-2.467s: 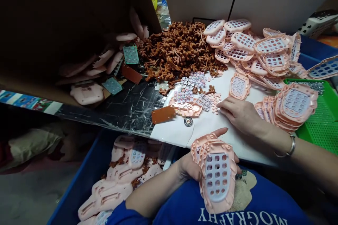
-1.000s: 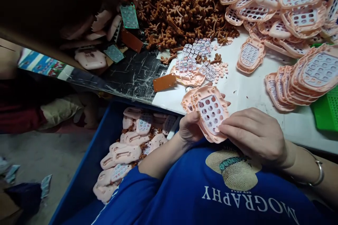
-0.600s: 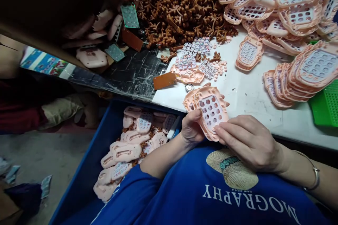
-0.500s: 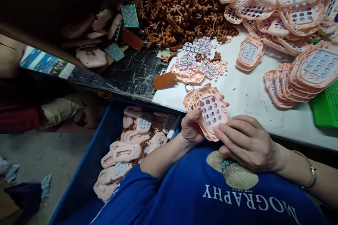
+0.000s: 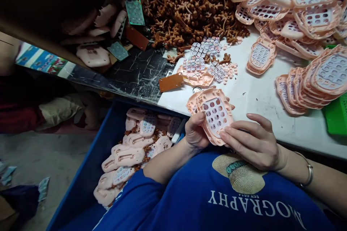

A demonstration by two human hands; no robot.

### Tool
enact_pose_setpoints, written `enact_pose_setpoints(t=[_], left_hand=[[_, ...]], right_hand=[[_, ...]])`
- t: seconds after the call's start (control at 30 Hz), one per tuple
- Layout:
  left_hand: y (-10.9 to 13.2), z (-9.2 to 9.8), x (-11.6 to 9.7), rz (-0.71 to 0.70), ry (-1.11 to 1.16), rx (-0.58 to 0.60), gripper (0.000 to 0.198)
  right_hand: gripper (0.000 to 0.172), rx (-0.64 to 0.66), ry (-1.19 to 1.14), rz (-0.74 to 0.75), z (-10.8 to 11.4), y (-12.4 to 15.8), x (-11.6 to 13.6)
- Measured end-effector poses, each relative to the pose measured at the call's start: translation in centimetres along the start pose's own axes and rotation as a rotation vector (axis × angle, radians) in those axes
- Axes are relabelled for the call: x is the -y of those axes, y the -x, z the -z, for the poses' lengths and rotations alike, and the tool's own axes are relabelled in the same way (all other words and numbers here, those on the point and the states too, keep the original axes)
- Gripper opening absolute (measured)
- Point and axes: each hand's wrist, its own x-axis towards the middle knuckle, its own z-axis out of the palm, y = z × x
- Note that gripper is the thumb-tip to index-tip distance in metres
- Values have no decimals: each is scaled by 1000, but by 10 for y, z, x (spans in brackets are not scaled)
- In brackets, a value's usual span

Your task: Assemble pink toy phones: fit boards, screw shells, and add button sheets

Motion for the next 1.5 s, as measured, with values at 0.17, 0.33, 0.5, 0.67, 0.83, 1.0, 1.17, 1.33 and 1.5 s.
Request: enact_pose_setpoints(t=[0.17,0.33,0.5,0.67,0.83,1.0,1.17,1.33,1.5], left_hand=[[0,-1,-2,0,-20,-38,82],[-6,-2,-8,-88,12,-99,80],[-10,-1,-12,-96,48,-106,66],[-9,0,-15,-84,20,-93,64],[-7,3,-17,-80,44,-100,69],[-6,5,-17,-61,48,-57,67],[-6,4,-16,-80,73,-60,64],[-6,4,-16,-77,79,-53,65],[-5,2,-15,-86,64,-76,67]], right_hand=[[23,37,8,-1,-3,-8,0],[20,36,-116,8,2,-29,-10],[25,105,-14,-98,6,-67,-61],[29,475,346,-414,-17,-110,-132],[20,604,360,-470,-34,-130,-167],[20,539,353,-450,-31,-129,-169],[31,545,231,-235,-29,-114,-144],[27,551,284,-209,-37,-99,-125],[25,147,21,-493,-27,-100,-119]])
